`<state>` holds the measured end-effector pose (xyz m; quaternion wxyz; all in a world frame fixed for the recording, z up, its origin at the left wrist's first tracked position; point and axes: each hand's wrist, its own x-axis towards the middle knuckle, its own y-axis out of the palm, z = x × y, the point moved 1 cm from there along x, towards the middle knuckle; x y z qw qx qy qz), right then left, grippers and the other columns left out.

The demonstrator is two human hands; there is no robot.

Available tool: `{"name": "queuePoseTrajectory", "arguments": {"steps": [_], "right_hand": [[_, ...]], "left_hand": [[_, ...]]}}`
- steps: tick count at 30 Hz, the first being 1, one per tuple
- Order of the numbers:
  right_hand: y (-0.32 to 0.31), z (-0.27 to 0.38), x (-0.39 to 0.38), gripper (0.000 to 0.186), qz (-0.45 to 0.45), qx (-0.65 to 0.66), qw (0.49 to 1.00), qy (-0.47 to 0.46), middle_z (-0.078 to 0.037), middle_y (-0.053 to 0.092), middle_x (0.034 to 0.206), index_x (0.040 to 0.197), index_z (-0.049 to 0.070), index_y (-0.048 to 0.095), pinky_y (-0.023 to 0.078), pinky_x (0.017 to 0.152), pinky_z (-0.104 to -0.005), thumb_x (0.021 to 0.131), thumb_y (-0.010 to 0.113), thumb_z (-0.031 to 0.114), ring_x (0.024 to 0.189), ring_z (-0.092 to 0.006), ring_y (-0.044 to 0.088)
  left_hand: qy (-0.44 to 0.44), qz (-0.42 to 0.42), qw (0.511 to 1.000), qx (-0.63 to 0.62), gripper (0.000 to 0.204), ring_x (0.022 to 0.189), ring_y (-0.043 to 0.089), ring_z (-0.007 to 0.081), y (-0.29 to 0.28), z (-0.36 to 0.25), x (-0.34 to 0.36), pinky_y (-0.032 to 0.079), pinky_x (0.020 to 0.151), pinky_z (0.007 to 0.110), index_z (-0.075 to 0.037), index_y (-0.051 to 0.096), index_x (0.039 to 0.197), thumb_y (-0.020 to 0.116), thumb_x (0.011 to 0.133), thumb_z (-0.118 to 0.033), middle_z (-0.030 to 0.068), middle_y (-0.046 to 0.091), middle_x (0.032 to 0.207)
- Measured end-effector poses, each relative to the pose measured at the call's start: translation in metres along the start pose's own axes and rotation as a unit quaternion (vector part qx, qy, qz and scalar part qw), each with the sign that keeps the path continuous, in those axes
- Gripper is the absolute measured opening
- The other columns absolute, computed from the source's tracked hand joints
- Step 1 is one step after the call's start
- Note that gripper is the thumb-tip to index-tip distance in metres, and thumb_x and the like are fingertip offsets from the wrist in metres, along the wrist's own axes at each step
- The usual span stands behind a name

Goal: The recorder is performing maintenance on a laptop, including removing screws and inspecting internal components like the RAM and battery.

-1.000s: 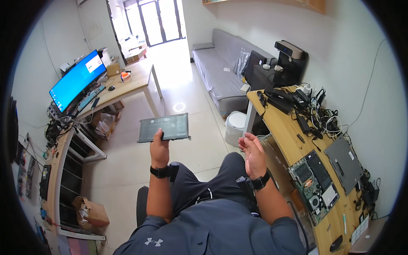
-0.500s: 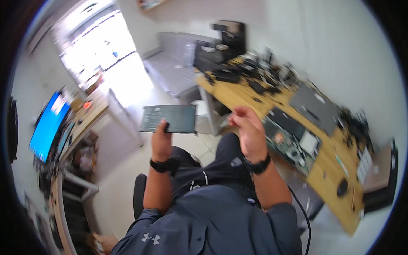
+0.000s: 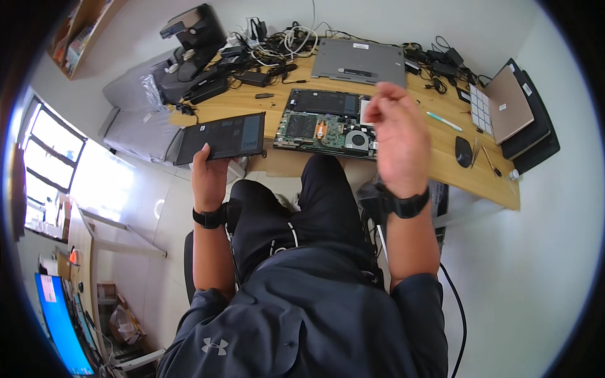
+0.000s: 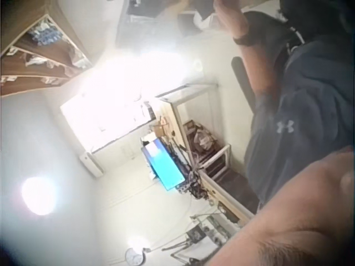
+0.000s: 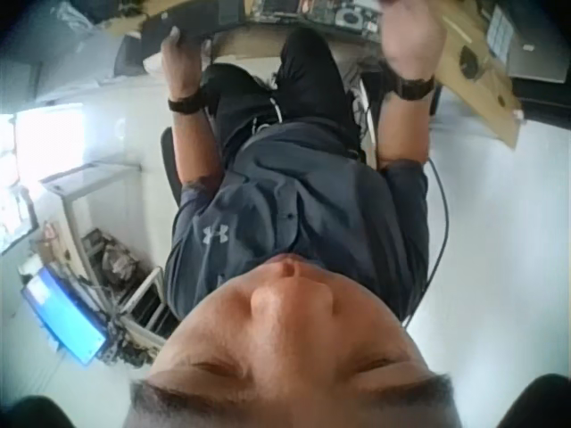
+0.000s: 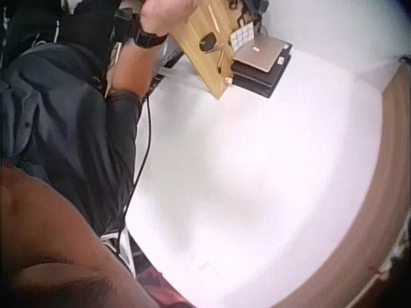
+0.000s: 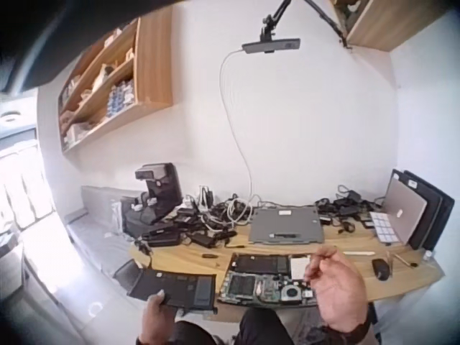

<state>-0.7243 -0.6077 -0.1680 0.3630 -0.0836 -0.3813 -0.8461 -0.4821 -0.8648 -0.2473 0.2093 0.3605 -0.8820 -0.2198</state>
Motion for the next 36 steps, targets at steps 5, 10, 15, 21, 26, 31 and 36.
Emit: {"name": "queuePoseTrajectory", "arguments": {"steps": [5, 10, 15, 21, 26, 31, 36], "right_hand": [[-0.034, 0.047, 0.022, 0.030, -0.041, -0.046, 0.997, -0.039, -0.009, 0.060, 0.104, 0.125, -0.003, 0.057, 0.046, 0.089, -0.0331, 0.099, 0.055, 0.012, 0.095, -0.0191, 0.056], [-0.075, 0.062, 0.059, 0.034, -0.061, -0.139, 0.988, 0.011, -0.008, 0.058, 0.105, 0.129, -0.002, 0.054, 0.045, 0.087, -0.0330, 0.099, 0.054, 0.014, 0.092, -0.0183, 0.054], [-0.137, 0.068, 0.099, 0.034, -0.117, -0.278, 0.952, 0.060, -0.006, 0.057, 0.102, 0.129, -0.003, 0.055, 0.044, 0.083, -0.0312, 0.100, 0.054, 0.015, 0.091, -0.0173, 0.053], [-0.181, 0.086, 0.128, 0.024, -0.235, -0.397, 0.887, 0.018, -0.006, 0.063, 0.093, 0.118, -0.004, 0.063, 0.046, 0.075, -0.0285, 0.098, 0.061, 0.009, 0.081, -0.0147, 0.058], [-0.206, 0.134, 0.117, 0.023, -0.308, -0.464, 0.831, 0.003, -0.005, 0.063, 0.090, 0.116, -0.003, 0.064, 0.045, 0.072, -0.0280, 0.097, 0.060, 0.010, 0.077, -0.0133, 0.057], [-0.252, 0.165, 0.085, 0.021, -0.330, -0.458, 0.822, 0.076, -0.003, 0.064, 0.089, 0.113, 0.001, 0.066, 0.046, 0.069, -0.0264, 0.099, 0.062, 0.016, 0.078, -0.0115, 0.059], [-0.318, 0.193, 0.027, 0.021, -0.372, -0.448, 0.808, 0.091, 0.000, 0.066, 0.088, 0.112, 0.008, 0.070, 0.046, 0.068, -0.0253, 0.100, 0.067, 0.024, 0.076, -0.0099, 0.059]], "left_hand": [[-0.041, 0.024, 0.997, 0.054, 0.041, 0.097, 0.065, 0.0244, 0.005, 0.027, 0.049, 0.048, 0.094, 0.039, 0.007, 0.066, 0.114, 0.043, 0.106, -0.026, 0.0145, 0.070, 0.107], [-0.069, -0.007, 0.997, 0.021, 0.040, 0.105, 0.065, 0.0260, -0.016, 0.066, 0.095, 0.048, 0.100, 0.039, 0.009, 0.064, 0.117, 0.044, 0.106, -0.023, 0.0153, 0.069, 0.116], [-0.071, -0.049, 0.996, -0.018, 0.037, 0.128, 0.056, 0.0228, -0.048, 0.103, 0.130, 0.042, 0.112, 0.041, 0.008, 0.058, 0.131, 0.054, 0.105, -0.018, 0.0134, 0.061, 0.136], [-0.103, -0.067, 0.992, 0.009, 0.040, 0.122, 0.064, 0.0267, -0.055, 0.098, 0.171, 0.046, 0.109, 0.042, 0.007, 0.059, 0.129, 0.048, 0.107, -0.024, 0.0172, 0.068, 0.129], [-0.078, 0.011, 0.994, 0.071, 0.039, 0.105, 0.065, 0.0244, -0.037, 0.090, 0.221, 0.048, 0.096, 0.038, 0.005, 0.060, 0.123, 0.046, 0.108, -0.028, 0.0160, 0.070, 0.116], [-0.134, 0.042, 0.987, 0.072, 0.037, 0.091, 0.061, 0.0215, -0.040, 0.090, 0.258, 0.046, 0.088, 0.035, 0.000, 0.062, 0.111, 0.048, 0.107, -0.033, 0.0122, 0.069, 0.099], [-0.173, 0.017, 0.982, 0.076, 0.038, 0.093, 0.064, 0.0206, -0.038, 0.083, 0.274, 0.048, 0.086, 0.034, -0.002, 0.064, 0.115, 0.051, 0.106, -0.036, 0.0118, 0.072, 0.099]]}}
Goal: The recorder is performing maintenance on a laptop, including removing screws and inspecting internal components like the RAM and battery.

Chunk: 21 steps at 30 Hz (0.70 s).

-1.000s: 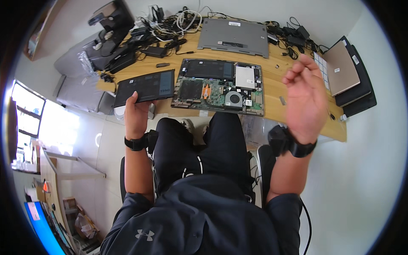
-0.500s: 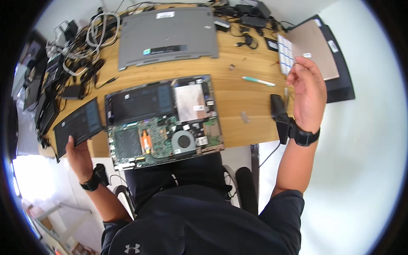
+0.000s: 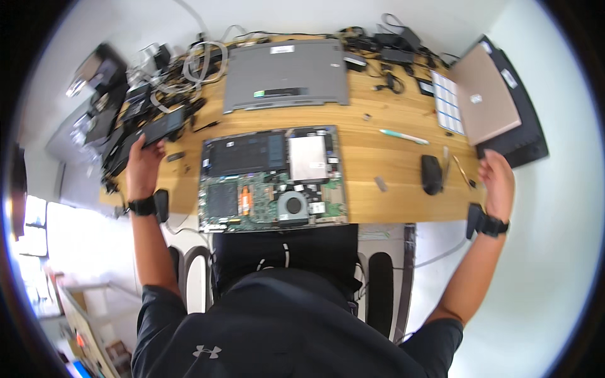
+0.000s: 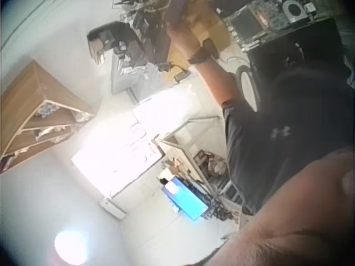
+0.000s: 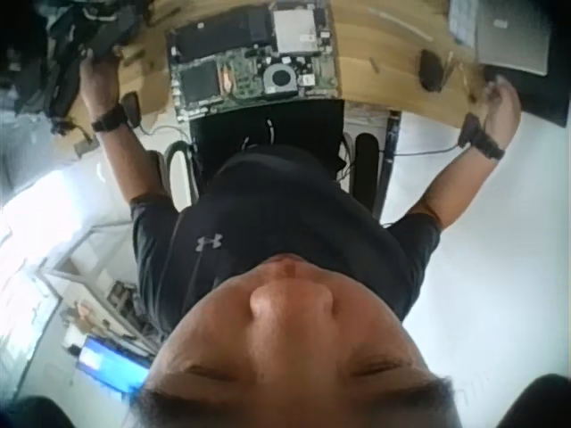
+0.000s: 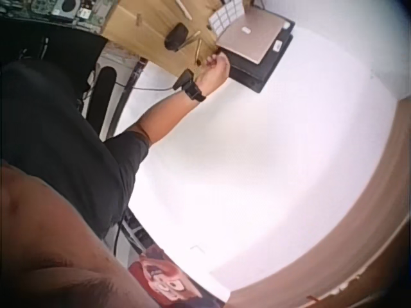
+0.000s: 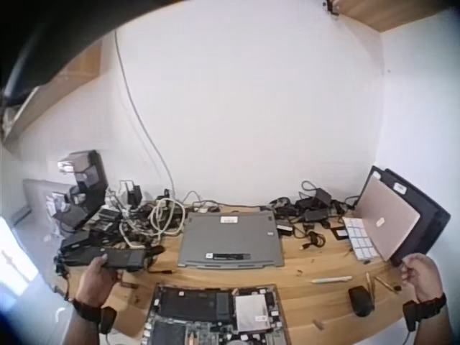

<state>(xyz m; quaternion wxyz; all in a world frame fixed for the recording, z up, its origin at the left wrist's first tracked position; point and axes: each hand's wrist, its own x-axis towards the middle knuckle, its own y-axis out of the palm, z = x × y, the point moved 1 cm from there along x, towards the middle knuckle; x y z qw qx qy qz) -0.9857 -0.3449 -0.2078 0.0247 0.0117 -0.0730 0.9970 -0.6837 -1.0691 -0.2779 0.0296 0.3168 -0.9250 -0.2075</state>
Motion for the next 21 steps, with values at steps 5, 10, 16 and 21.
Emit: {"name": "queuePoseTrajectory", "arguments": {"steps": [5, 10, 16, 21], "right_hand": [[-0.017, -0.006, -0.007, 0.024, 0.033, 0.010, 0.999, 0.005, 0.001, 0.062, 0.090, 0.116, 0.007, 0.068, 0.046, 0.073, -0.0248, 0.100, 0.066, 0.025, 0.078, -0.0095, 0.056], [0.039, 0.016, -0.010, 0.022, 0.111, 0.016, 0.993, -0.020, 0.000, 0.061, 0.091, 0.117, 0.004, 0.065, 0.045, 0.072, -0.0239, 0.102, 0.063, 0.021, 0.079, -0.0094, 0.055], [0.149, 0.065, -0.079, 0.016, 0.252, -0.024, 0.964, -0.081, -0.002, 0.059, 0.088, 0.112, 0.000, 0.062, 0.043, 0.071, -0.0242, 0.101, 0.057, 0.011, 0.077, -0.0106, 0.055], [0.206, 0.082, -0.078, 0.016, 0.307, -0.085, 0.945, -0.074, -0.001, 0.059, 0.085, 0.110, 0.000, 0.063, 0.043, 0.071, -0.0246, 0.100, 0.058, 0.012, 0.075, -0.0109, 0.055]], "left_hand": [[-0.021, 0.037, 0.999, 0.000, 0.035, 0.094, 0.062, 0.0203, 0.013, -0.005, 0.008, 0.047, 0.089, 0.035, -0.004, 0.062, 0.114, 0.051, 0.107, -0.036, 0.0105, 0.070, 0.098], [-0.045, -0.018, 0.994, 0.093, 0.038, 0.086, 0.067, 0.0163, 0.037, -0.010, 0.010, 0.050, 0.083, 0.031, -0.005, 0.067, 0.116, 0.054, 0.107, -0.039, 0.0074, 0.074, 0.096], [-0.054, 0.020, 0.995, 0.075, 0.035, 0.084, 0.067, 0.0174, 0.026, -0.004, 0.043, 0.052, 0.081, 0.033, -0.004, 0.067, 0.111, 0.059, 0.106, -0.038, 0.0096, 0.075, 0.097], [-0.082, -0.018, 0.993, 0.079, 0.039, 0.082, 0.064, 0.0162, -0.010, 0.003, 0.062, 0.050, 0.080, 0.031, -0.006, 0.070, 0.109, 0.060, 0.104, -0.044, 0.0079, 0.076, 0.097]]}}
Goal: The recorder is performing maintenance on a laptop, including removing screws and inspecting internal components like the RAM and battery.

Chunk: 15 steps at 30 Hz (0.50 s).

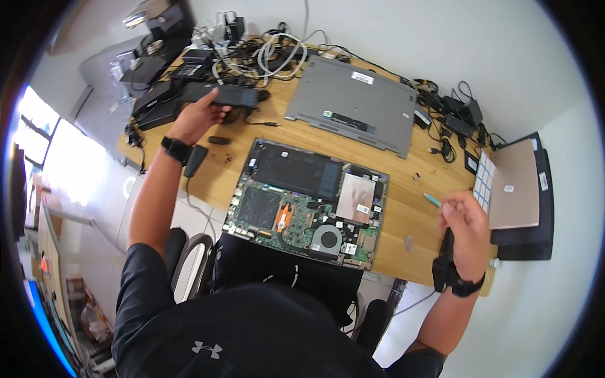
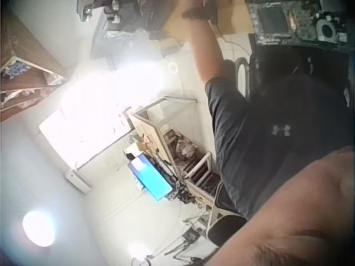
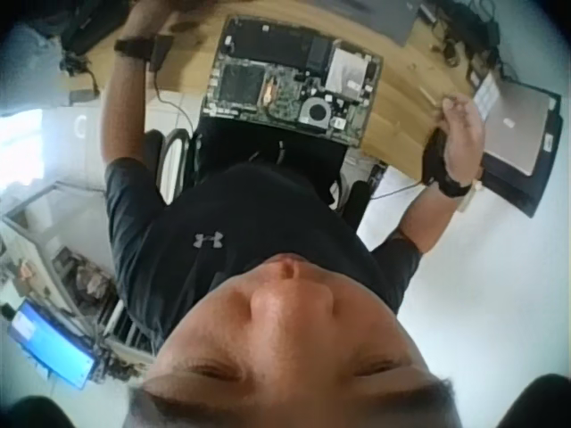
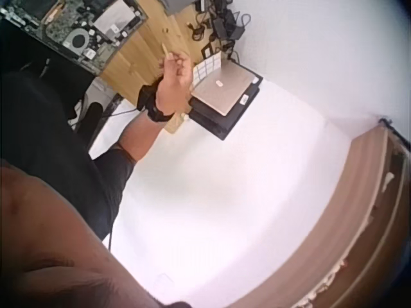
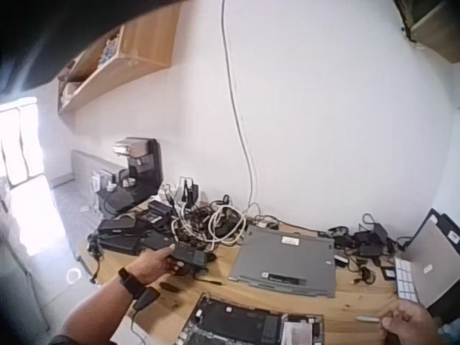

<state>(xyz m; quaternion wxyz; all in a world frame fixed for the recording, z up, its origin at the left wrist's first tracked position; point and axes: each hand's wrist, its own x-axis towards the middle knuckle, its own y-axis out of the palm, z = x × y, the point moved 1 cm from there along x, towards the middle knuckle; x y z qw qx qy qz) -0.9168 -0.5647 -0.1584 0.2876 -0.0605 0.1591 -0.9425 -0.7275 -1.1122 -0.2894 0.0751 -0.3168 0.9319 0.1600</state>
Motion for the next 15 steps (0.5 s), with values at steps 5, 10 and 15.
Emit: {"name": "queuePoseTrajectory", "arguments": {"steps": [5, 10, 15], "right_hand": [[-0.013, -0.022, 0.071, 0.016, -0.017, 0.054, 0.998, 0.028, 0.000, 0.062, 0.083, 0.107, 0.003, 0.066, 0.046, 0.067, -0.0274, 0.100, 0.063, 0.017, 0.074, -0.0104, 0.059], [-0.057, -0.042, 0.128, 0.016, -0.079, 0.100, 0.989, 0.078, -0.001, 0.067, 0.084, 0.105, 0.004, 0.068, 0.050, 0.067, -0.0265, 0.099, 0.065, 0.018, 0.074, -0.0107, 0.062], [-0.118, -0.041, 0.107, 0.017, -0.210, 0.032, 0.973, 0.095, -0.003, 0.065, 0.082, 0.103, 0.003, 0.068, 0.051, 0.065, -0.0271, 0.095, 0.068, 0.018, 0.070, -0.0131, 0.061]], "left_hand": [[-0.041, 0.019, 0.998, -0.034, 0.039, 0.086, 0.066, 0.0142, -0.026, 0.010, 0.021, 0.048, 0.076, 0.030, -0.011, 0.067, 0.115, 0.063, 0.102, -0.047, 0.0055, 0.074, 0.099], [-0.098, -0.022, 0.994, 0.046, 0.057, 0.066, 0.063, 0.0102, -0.035, 0.013, 0.014, 0.040, 0.050, 0.022, -0.007, 0.068, 0.110, 0.057, 0.100, -0.063, 0.0003, 0.068, 0.081], [-0.145, 0.044, 0.988, 0.025, 0.069, 0.062, 0.061, 0.0119, -0.032, -0.007, 0.002, 0.042, 0.053, 0.023, -0.005, 0.064, 0.110, 0.043, 0.102, -0.070, 0.0001, 0.064, 0.078]]}}
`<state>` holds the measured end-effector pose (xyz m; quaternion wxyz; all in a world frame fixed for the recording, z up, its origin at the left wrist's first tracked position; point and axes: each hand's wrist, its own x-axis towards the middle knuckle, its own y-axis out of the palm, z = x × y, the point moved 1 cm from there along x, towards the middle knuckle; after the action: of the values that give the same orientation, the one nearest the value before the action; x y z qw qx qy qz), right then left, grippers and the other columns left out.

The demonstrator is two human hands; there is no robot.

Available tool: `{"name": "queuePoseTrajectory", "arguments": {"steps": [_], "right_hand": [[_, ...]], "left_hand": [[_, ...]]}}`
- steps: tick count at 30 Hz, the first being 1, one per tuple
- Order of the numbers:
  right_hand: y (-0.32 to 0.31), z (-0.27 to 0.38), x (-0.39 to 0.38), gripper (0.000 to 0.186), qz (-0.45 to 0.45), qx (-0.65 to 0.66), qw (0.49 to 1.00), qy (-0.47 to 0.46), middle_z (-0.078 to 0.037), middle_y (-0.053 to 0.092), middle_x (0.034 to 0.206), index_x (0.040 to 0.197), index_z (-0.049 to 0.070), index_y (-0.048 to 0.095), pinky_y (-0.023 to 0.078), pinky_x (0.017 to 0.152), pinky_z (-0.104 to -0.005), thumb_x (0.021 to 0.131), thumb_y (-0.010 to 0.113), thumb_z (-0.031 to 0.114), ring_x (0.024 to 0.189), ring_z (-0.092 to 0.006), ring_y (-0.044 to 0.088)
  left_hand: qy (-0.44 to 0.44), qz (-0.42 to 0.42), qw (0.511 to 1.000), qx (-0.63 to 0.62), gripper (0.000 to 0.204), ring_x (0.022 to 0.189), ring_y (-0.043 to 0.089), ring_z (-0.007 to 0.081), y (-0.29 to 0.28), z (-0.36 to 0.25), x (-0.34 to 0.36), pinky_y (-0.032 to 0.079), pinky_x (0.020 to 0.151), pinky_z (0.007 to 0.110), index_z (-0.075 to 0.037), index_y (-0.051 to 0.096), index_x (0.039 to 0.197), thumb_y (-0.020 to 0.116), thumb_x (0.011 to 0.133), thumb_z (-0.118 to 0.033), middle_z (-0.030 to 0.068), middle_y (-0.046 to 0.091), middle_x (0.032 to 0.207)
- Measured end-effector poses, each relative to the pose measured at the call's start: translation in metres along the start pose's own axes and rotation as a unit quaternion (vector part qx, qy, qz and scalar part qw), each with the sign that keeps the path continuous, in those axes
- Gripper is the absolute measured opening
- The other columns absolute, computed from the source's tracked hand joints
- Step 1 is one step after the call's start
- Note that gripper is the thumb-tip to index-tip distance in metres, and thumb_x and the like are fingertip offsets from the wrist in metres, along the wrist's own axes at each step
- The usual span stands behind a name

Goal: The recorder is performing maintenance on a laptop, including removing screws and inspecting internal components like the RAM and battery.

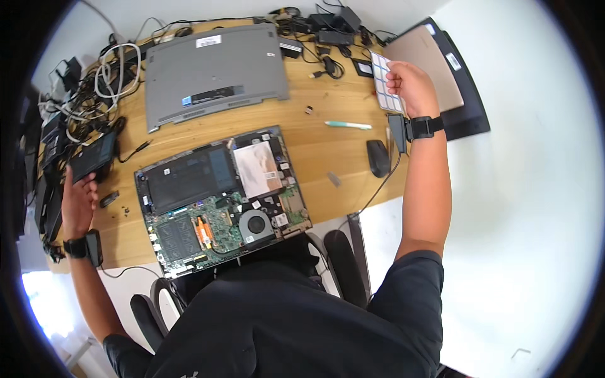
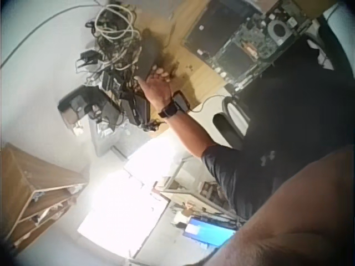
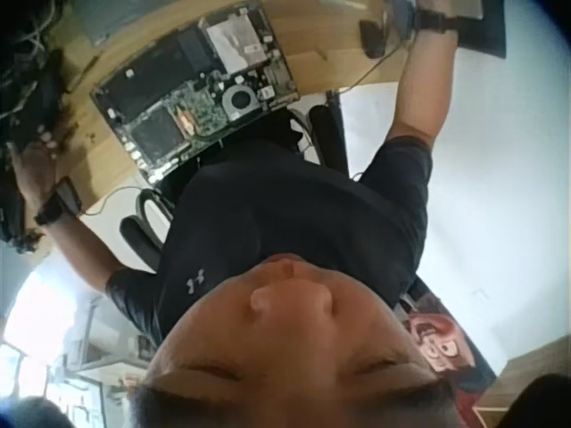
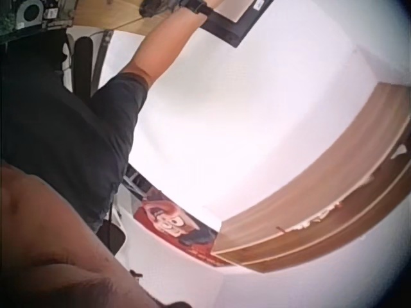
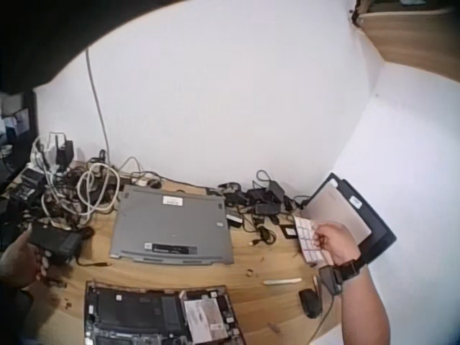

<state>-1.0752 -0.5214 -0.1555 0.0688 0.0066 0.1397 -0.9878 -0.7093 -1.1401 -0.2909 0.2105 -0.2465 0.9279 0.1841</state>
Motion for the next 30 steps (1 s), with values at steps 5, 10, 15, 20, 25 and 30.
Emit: {"name": "queuePoseTrajectory", "arguments": {"steps": [5, 10, 15, 20, 25, 30], "right_hand": [[-0.090, -0.052, -0.002, 0.017, -0.112, -0.061, 0.987, 0.102, -0.003, 0.065, 0.082, 0.098, 0.005, 0.068, 0.051, 0.066, -0.0285, 0.092, 0.071, 0.022, 0.070, -0.0147, 0.062], [-0.116, -0.096, -0.011, 0.019, -0.088, -0.060, 0.980, 0.169, -0.003, 0.065, 0.077, 0.089, 0.008, 0.066, 0.051, 0.061, -0.0293, 0.094, 0.068, 0.026, 0.066, -0.0148, 0.062], [-0.021, -0.073, -0.009, 0.022, 0.052, -0.081, 0.992, 0.085, -0.003, 0.067, 0.083, 0.103, 0.003, 0.070, 0.053, 0.064, -0.0286, 0.095, 0.068, 0.023, 0.071, -0.0132, 0.064], [0.095, -0.050, -0.011, 0.033, 0.165, -0.119, 0.979, 0.022, -0.006, 0.070, 0.094, 0.112, -0.002, 0.069, 0.055, 0.073, -0.0283, 0.094, 0.069, 0.024, 0.081, -0.0143, 0.066], [0.170, -0.077, 0.015, 0.040, 0.148, -0.151, 0.977, -0.025, -0.008, 0.071, 0.103, 0.120, -0.005, 0.067, 0.054, 0.081, -0.0309, 0.092, 0.070, 0.023, 0.093, -0.0162, 0.066], [0.190, -0.095, 0.027, 0.032, 0.182, -0.075, 0.978, 0.064, -0.006, 0.072, 0.102, 0.118, -0.002, 0.069, 0.052, 0.077, -0.0296, 0.091, 0.069, 0.015, 0.088, -0.0139, 0.063]], "left_hand": [[0.012, 0.004, 0.999, 0.032, 0.069, 0.064, 0.063, 0.0140, -0.010, 0.013, 0.003, 0.045, 0.057, 0.025, -0.005, 0.063, 0.110, 0.041, 0.103, -0.069, 0.0019, 0.066, 0.080], [-0.013, -0.034, 0.999, 0.040, 0.068, 0.066, 0.064, 0.0156, 0.008, 0.011, -0.008, 0.047, 0.060, 0.027, -0.005, 0.063, 0.107, 0.040, 0.103, -0.070, 0.0030, 0.066, 0.079], [0.021, 0.016, 0.998, 0.051, 0.065, 0.070, 0.065, 0.0177, 0.023, 0.006, -0.025, 0.049, 0.064, 0.028, -0.006, 0.063, 0.105, 0.040, 0.104, -0.068, 0.0061, 0.069, 0.085], [0.061, 0.063, 0.994, 0.070, 0.062, 0.088, 0.069, 0.0225, 0.077, -0.020, -0.032, 0.052, 0.080, 0.033, -0.006, 0.062, 0.110, 0.040, 0.106, -0.064, 0.0104, 0.070, 0.098], [0.097, 0.084, 0.989, 0.071, 0.052, 0.115, 0.065, 0.0274, 0.120, -0.020, 0.006, 0.051, 0.101, 0.040, -0.005, 0.062, 0.119, 0.054, 0.104, -0.054, 0.0137, 0.068, 0.120], [0.115, 0.047, 0.976, 0.180, 0.063, 0.135, 0.050, 0.0267, 0.149, -0.007, 0.055, 0.040, 0.113, 0.040, 0.001, 0.057, 0.136, 0.056, 0.103, -0.053, 0.0149, 0.055, 0.142]]}}
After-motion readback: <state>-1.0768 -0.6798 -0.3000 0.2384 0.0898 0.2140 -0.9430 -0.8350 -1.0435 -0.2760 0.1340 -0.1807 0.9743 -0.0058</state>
